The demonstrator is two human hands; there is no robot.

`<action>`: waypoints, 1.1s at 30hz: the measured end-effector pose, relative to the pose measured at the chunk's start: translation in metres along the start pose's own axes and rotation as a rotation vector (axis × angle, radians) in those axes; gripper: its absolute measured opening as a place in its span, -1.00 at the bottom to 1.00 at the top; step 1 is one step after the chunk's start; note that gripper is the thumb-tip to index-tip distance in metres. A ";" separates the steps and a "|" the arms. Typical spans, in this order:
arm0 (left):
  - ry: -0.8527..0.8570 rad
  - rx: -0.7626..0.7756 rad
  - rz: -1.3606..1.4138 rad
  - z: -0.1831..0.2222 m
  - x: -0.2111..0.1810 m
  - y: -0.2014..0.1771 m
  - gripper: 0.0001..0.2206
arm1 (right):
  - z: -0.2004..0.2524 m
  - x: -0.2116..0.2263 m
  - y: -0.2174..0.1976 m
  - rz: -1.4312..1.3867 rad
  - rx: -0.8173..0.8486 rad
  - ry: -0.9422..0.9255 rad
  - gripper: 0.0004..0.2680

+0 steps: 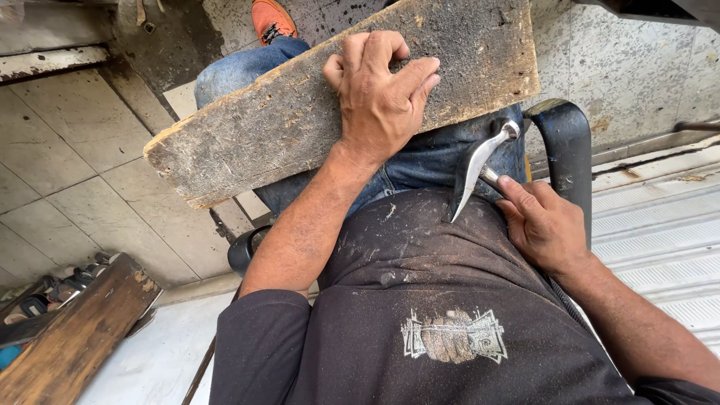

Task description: Hammering small nails into a piece of material on a wooden block for shoe repair.

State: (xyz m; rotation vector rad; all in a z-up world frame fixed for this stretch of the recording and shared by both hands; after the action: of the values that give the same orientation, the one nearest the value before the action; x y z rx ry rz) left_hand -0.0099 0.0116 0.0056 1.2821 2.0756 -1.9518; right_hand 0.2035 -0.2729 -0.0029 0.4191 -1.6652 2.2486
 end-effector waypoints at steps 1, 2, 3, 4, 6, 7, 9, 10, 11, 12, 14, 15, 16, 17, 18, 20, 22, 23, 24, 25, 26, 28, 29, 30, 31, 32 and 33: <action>0.001 0.001 -0.001 -0.001 0.001 0.001 -0.81 | -0.001 0.000 0.000 -0.001 -0.001 0.001 -0.61; 0.031 -0.009 0.001 -0.001 0.002 0.001 -0.79 | 0.000 0.000 0.000 -0.011 -0.004 0.000 -0.62; 0.061 -0.018 0.003 -0.001 0.003 0.002 -0.77 | 0.000 0.000 0.000 -0.021 -0.007 -0.001 -0.62; 0.062 -0.018 0.003 -0.002 0.002 -0.001 -0.77 | 0.000 -0.001 0.002 -0.022 -0.008 0.000 -0.62; 0.113 0.005 0.010 -0.005 0.001 -0.005 -0.82 | 0.002 -0.003 0.005 0.007 -0.002 0.014 -0.62; 0.114 0.006 0.010 -0.005 0.002 -0.005 -0.82 | 0.002 -0.003 0.005 0.006 -0.003 0.015 -0.62; 0.140 0.038 -0.005 -0.005 0.003 -0.003 -0.86 | 0.003 -0.003 0.006 0.010 -0.005 0.022 -0.62; 0.142 0.039 -0.004 -0.005 0.004 -0.003 -0.86 | 0.004 -0.003 0.007 0.009 -0.006 0.025 -0.62; 0.166 0.018 -0.012 -0.005 0.004 -0.003 -0.83 | 0.005 -0.003 0.008 0.013 -0.002 0.023 -0.61; 0.193 -0.006 -0.023 -0.006 0.004 -0.003 -0.81 | 0.004 -0.004 0.009 0.018 -0.002 0.020 -0.61; 0.201 -0.053 -0.013 -0.006 0.001 -0.002 -0.84 | 0.003 -0.003 0.003 0.004 -0.020 0.003 -0.61; 0.204 -0.098 -0.003 -0.006 -0.001 -0.001 -0.86 | 0.003 -0.002 0.001 -0.011 -0.034 -0.015 -0.61; 0.205 -0.100 -0.007 -0.005 0.000 -0.001 -0.86 | 0.001 -0.006 0.000 -0.012 -0.036 -0.019 -0.61; 0.193 -0.125 -0.030 -0.005 0.001 0.000 -0.83 | 0.000 -0.009 -0.001 -0.011 -0.054 -0.032 -0.61; 0.181 -0.140 -0.046 -0.001 0.000 0.001 -0.78 | 0.004 -0.010 -0.003 -0.012 -0.064 -0.035 -0.60; 0.151 -0.087 -0.034 0.000 0.002 -0.001 -0.79 | 0.003 -0.010 -0.003 -0.032 -0.056 -0.009 -0.61; 0.123 -0.044 -0.028 -0.002 0.005 -0.002 -0.79 | 0.000 -0.010 -0.002 -0.050 -0.055 0.009 -0.61; 0.116 -0.032 -0.005 -0.002 0.006 -0.002 -0.76 | 0.000 -0.010 -0.001 -0.043 -0.043 0.008 -0.60; 0.109 -0.016 0.021 -0.002 0.007 -0.003 -0.73 | 0.000 -0.008 -0.001 -0.036 -0.029 0.011 -0.59; 0.109 -0.015 0.020 -0.002 0.009 -0.003 -0.73 | 0.001 -0.009 0.000 -0.038 -0.029 0.011 -0.59; 0.127 -0.003 0.024 -0.002 0.009 -0.003 -0.76 | 0.001 -0.009 0.002 -0.030 -0.010 0.009 -0.59; 0.145 0.010 0.027 -0.001 0.010 -0.002 -0.79 | 0.000 -0.010 0.003 -0.023 0.007 0.007 -0.58; 0.149 0.009 0.033 -0.001 0.010 -0.002 -0.79 | -0.001 -0.011 0.003 -0.023 0.015 0.004 -0.59; 0.151 0.010 0.040 -0.001 0.010 -0.001 -0.78 | -0.001 -0.010 0.002 -0.024 0.025 0.003 -0.59; 0.151 0.013 0.040 0.000 0.010 -0.001 -0.78 | -0.001 -0.010 0.003 -0.026 0.026 0.005 -0.59; 0.154 0.008 0.035 0.000 0.010 0.000 -0.78 | -0.001 -0.010 0.003 -0.021 0.026 0.007 -0.59; 0.156 0.002 0.029 0.000 0.010 0.001 -0.78 | -0.001 -0.011 0.002 -0.015 0.025 0.009 -0.59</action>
State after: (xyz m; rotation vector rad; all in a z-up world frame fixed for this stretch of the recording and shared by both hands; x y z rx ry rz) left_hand -0.0164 0.0167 -0.0003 1.5024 2.1078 -1.8997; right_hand 0.2120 -0.2730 -0.0098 0.4259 -1.6262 2.2588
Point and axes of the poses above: each hand's wrist, its own z-axis away from the middle knuckle, its own y-axis out of the palm, x = y × z, the point moved 1 cm from there along -z, towards the middle knuckle, and after that the axes turned 3 degrees about x, right-handed, at the moved point
